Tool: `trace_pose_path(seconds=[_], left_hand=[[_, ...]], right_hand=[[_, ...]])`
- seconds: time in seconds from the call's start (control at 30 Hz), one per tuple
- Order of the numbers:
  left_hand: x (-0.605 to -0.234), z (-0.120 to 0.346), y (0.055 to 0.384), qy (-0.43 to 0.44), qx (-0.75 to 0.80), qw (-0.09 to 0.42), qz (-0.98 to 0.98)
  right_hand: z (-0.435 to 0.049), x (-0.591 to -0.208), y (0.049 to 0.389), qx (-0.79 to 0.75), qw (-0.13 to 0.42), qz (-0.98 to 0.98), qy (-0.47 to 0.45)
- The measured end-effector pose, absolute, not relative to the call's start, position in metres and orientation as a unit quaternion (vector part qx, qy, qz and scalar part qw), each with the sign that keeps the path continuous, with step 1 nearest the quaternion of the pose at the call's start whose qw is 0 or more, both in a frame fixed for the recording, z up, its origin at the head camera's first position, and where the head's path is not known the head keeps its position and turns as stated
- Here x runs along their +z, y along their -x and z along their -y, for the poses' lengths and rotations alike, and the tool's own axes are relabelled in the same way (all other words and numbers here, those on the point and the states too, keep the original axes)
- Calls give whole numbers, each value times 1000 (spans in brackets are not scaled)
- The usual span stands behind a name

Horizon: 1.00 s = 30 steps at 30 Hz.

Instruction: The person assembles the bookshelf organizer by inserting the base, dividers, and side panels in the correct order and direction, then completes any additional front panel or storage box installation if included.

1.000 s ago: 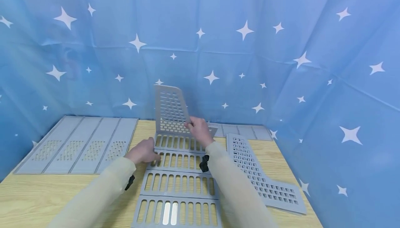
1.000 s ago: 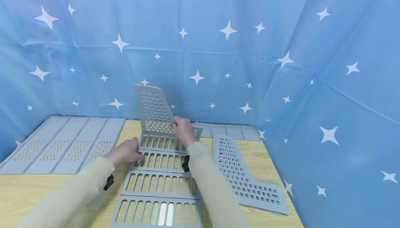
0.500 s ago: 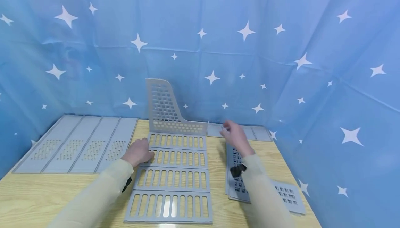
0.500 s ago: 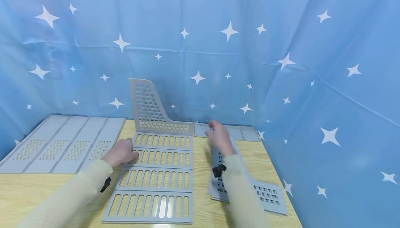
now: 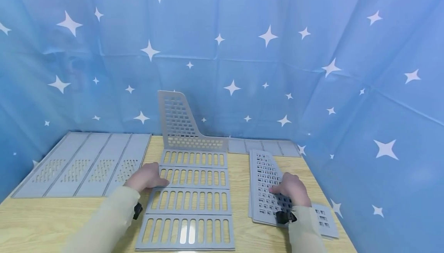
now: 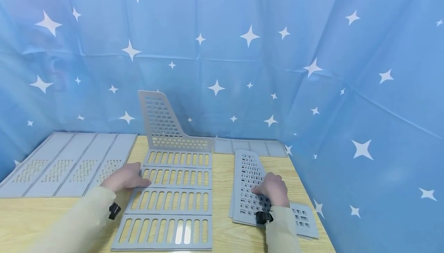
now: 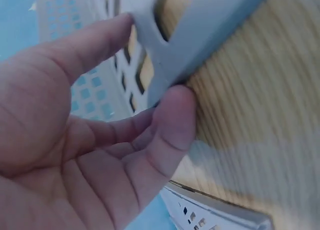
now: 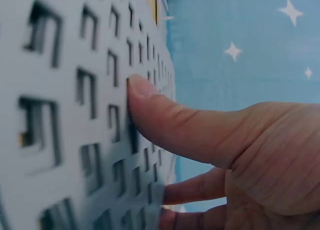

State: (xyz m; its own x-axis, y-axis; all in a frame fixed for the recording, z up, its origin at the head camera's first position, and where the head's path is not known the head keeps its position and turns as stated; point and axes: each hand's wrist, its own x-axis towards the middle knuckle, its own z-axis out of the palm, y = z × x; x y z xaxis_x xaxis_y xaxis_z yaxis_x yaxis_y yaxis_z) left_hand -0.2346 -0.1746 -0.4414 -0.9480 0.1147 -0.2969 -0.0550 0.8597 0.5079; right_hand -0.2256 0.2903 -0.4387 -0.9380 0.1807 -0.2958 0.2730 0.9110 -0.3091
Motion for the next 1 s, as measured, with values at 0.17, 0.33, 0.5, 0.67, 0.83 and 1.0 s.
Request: trace_pose_path(seconds=[0.17,0.33,0.5,0.67,0.83,1.0], left_hand=[[-442,180,225,-52,259,166,-950],[-445,181,219,-69,254,160,-951],[-449,180,215,-48,264,141,-953],[-450,179,212,-43,262,137,-954],[-449,178,213,-47,257,137,-955],[-448,175,215,-54,259,141,-954]], right_hand=[[-299,-444,226,-210,125,-961,-130],[-305,-435,225,-255,79,-956,-118],[-298,-411,212,-387,21,-920,-51],[-277,-386,213,-447,-52,-892,34],[-254,-375,234,-444,-126,-882,96],[-245,-379,252,-429,-131,-885,124]])
